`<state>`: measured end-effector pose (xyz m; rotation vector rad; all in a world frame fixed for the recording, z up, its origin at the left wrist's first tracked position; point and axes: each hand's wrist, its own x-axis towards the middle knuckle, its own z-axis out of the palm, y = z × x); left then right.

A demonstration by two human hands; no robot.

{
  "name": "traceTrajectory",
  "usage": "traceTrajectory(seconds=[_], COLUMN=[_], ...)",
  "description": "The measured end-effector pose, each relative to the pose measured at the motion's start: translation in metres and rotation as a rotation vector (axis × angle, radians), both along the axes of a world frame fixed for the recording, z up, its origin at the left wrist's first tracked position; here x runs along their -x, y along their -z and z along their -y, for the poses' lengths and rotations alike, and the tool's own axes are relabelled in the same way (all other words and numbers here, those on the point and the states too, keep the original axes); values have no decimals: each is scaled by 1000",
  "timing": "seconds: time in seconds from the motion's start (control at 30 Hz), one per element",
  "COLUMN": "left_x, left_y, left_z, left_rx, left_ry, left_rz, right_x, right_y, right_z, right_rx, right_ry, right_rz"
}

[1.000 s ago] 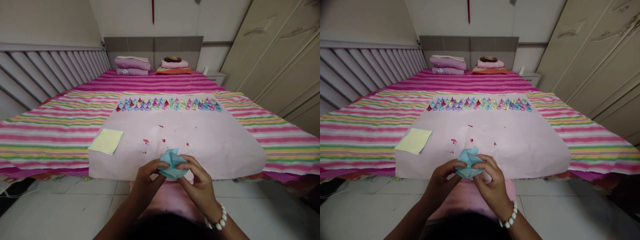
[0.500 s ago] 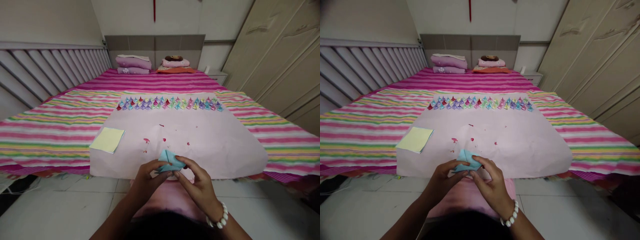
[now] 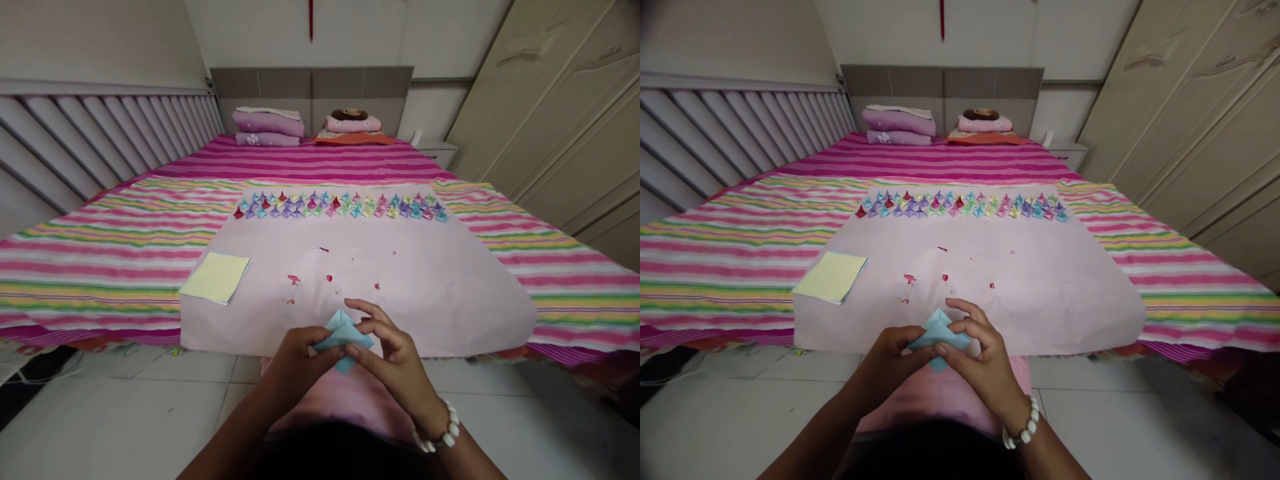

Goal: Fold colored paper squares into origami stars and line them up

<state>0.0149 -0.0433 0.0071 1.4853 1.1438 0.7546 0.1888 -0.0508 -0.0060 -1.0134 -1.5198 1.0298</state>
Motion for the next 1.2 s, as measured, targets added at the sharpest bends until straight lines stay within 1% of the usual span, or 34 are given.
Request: traceTrajectory(seconds=[0.1, 0.17, 0.4, 0.47, 0.63, 0.77, 0.87, 0.97, 1.07, 1.2], left_x=[-1, 0, 4, 6, 10, 11, 11, 9, 6, 5], left_y=[-1, -2, -3, -3, -6, -10, -8, -6, -5, -1], left_z=[1, 2, 1, 0, -1, -1, 1, 4, 5, 3], left_rx=[3, 15, 79, 60, -66, -48, -32, -39, -161, -387], left_ry=[-1, 11, 90, 118, 134, 142, 136, 108, 38, 11], left_rz=[-27, -2, 243, 284, 277, 288, 293, 205, 92, 87], right_x=[1, 1, -2, -4, -5, -6, -7, -7, -6, -5], right_y=[0, 0, 4, 5, 4, 2, 2, 2, 3, 3], right_z=[0, 0, 2, 2, 3, 6, 7, 8, 7, 8], right_rx=[31, 31, -12, -35, -101, -143, -149, -137, -127, -116], right_ry=[-11, -4, 2, 0, -37, -61, -63, -56, -45, -31], right_rz=[-37, -52, -107, -122, -140, -126, -121, -116, -118, -114])
